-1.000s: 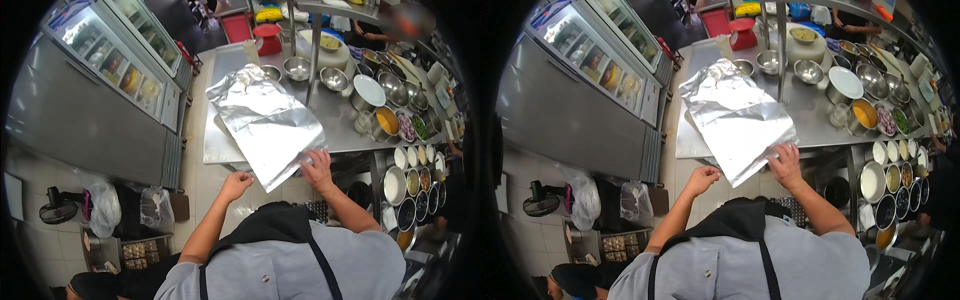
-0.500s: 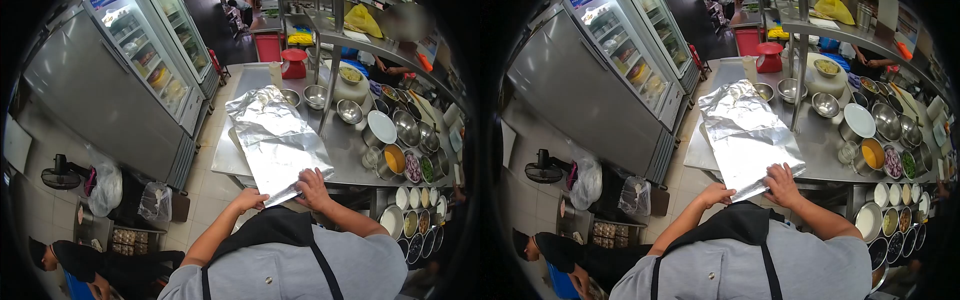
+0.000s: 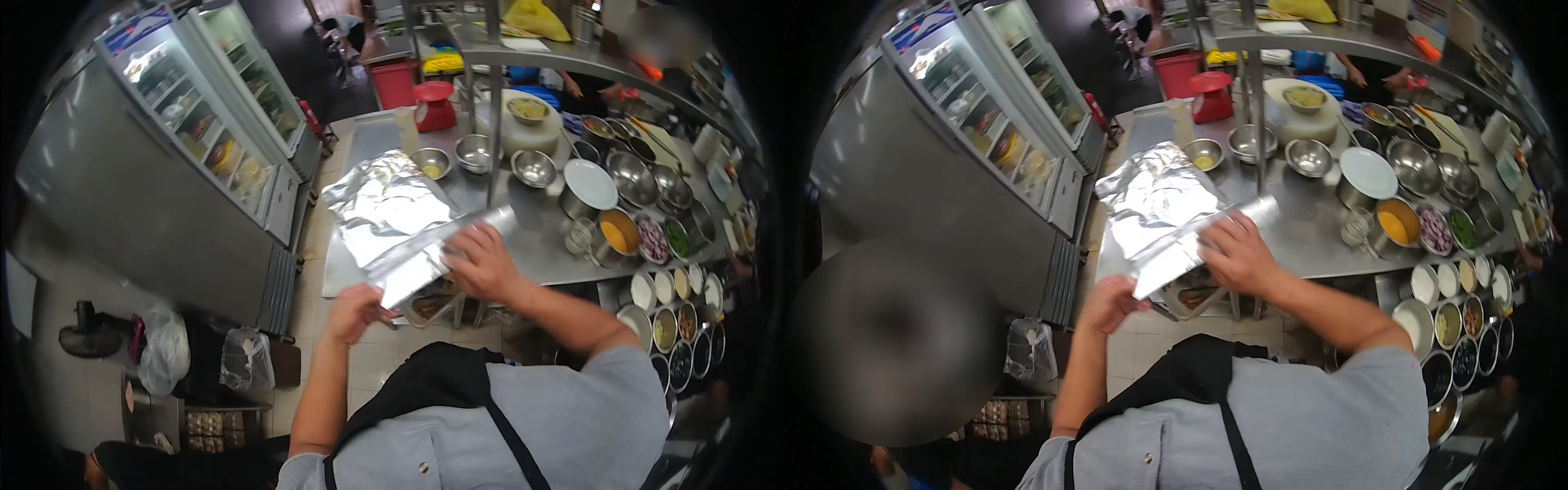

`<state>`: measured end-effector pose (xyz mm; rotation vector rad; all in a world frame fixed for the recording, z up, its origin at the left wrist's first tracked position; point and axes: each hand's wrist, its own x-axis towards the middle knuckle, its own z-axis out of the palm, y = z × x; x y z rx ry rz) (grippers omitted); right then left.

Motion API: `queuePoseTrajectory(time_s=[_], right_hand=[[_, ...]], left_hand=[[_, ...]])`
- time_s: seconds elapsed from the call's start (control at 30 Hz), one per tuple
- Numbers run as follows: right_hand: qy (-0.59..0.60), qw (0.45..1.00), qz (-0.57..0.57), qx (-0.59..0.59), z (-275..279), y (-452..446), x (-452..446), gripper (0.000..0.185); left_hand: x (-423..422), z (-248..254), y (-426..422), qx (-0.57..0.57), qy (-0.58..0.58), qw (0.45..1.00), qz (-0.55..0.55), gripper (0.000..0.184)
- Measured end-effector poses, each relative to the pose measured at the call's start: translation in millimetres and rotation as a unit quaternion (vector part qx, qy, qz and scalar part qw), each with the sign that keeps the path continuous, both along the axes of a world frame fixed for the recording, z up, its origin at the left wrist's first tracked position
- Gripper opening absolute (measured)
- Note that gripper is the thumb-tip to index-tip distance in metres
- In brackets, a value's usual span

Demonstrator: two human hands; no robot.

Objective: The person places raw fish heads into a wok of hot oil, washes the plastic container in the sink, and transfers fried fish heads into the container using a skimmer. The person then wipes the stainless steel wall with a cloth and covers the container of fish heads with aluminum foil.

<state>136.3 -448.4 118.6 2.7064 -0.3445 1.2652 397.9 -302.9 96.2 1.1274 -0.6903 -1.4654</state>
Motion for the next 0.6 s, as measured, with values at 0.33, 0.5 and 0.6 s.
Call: queuePoseTrajectory(time_s=[0.33,0.5,0.6], right_hand=[[-0.134,0.976,0.104,-0.14,145.4,-16.2,106.2,0.014],[-0.177,0.964,0.109,-0.163,204.5,-20.7,145.1,0.013],[-0.239,0.954,0.12,-0.136,238.4,-27.6,170.5,0.006]], left_hand=[[55.5,77.9,11.5,-0.191,0.126,0.969,0.092,0.046],[59.6,61.6,13.2,-0.231,0.126,0.963,0.06,0.058],[54.9,52.7,12.0,-0.217,0.076,0.97,0.081,0.057]])
